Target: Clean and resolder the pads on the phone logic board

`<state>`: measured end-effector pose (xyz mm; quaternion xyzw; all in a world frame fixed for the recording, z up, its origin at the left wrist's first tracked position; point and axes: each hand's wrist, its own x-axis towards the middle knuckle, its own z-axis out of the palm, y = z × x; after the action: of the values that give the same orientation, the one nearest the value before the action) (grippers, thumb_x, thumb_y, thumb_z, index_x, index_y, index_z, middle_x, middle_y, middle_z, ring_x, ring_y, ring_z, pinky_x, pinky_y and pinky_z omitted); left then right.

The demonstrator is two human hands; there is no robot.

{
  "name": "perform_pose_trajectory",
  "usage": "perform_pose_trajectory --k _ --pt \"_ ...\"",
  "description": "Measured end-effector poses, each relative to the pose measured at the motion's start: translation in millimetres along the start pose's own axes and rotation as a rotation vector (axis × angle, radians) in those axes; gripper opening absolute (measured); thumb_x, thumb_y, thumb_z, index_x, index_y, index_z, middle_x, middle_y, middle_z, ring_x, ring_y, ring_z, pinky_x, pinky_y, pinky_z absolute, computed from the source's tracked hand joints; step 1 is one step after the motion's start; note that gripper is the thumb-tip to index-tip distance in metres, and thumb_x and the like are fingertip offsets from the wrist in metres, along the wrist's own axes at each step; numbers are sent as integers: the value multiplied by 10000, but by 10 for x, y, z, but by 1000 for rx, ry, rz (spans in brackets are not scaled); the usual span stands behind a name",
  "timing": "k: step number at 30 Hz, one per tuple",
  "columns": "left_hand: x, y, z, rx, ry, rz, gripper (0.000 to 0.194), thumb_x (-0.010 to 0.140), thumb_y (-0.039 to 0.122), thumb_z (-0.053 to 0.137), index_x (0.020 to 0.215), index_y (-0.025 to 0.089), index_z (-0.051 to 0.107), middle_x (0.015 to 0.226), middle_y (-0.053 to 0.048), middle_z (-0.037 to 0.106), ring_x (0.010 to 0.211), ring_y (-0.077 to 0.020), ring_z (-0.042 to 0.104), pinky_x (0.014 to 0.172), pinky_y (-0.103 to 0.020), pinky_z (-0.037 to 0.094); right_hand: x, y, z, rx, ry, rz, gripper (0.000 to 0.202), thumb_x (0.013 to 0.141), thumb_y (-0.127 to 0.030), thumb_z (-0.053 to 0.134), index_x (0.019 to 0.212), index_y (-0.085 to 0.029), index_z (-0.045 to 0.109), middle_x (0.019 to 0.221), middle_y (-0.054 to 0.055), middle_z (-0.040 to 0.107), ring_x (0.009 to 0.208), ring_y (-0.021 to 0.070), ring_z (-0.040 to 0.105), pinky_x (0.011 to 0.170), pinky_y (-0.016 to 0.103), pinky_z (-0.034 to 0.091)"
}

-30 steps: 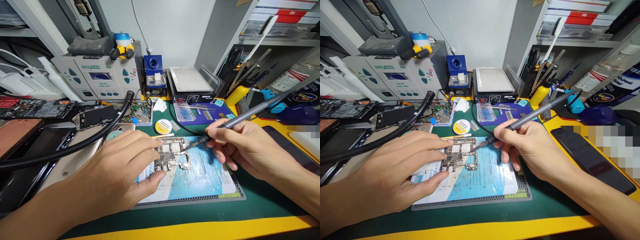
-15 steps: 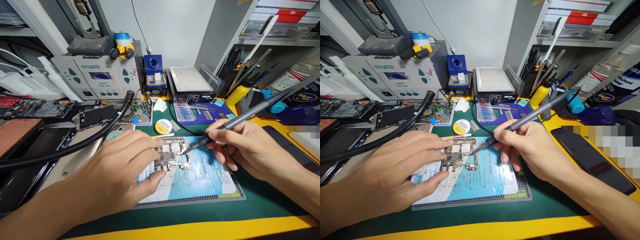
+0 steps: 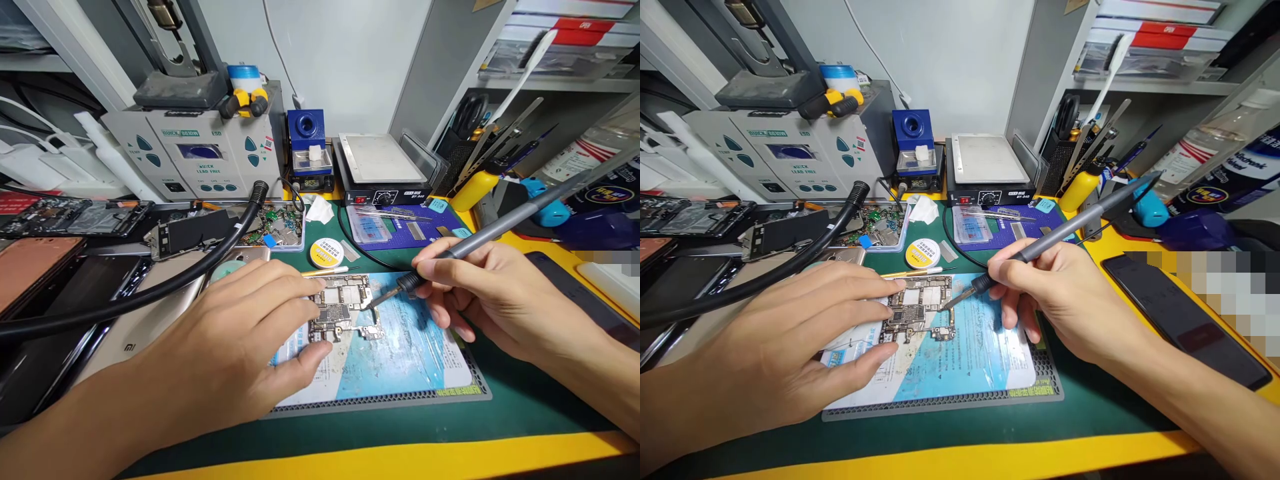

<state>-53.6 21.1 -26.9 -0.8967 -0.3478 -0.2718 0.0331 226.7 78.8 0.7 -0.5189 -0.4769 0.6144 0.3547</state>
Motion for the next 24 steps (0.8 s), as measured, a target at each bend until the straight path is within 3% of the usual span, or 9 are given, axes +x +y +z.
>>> perform_pose_trajectory --k 24 --pt "11 -1 -3 -7 6 7 141 910 236 737 1017 164 682 1209 -72 754 1085 -249 684 1074 -474 476 22 21 -20 9 -9 -7 198 714 -305 855 707 -181 701 532 19 668 329 134 552 256 185 397"
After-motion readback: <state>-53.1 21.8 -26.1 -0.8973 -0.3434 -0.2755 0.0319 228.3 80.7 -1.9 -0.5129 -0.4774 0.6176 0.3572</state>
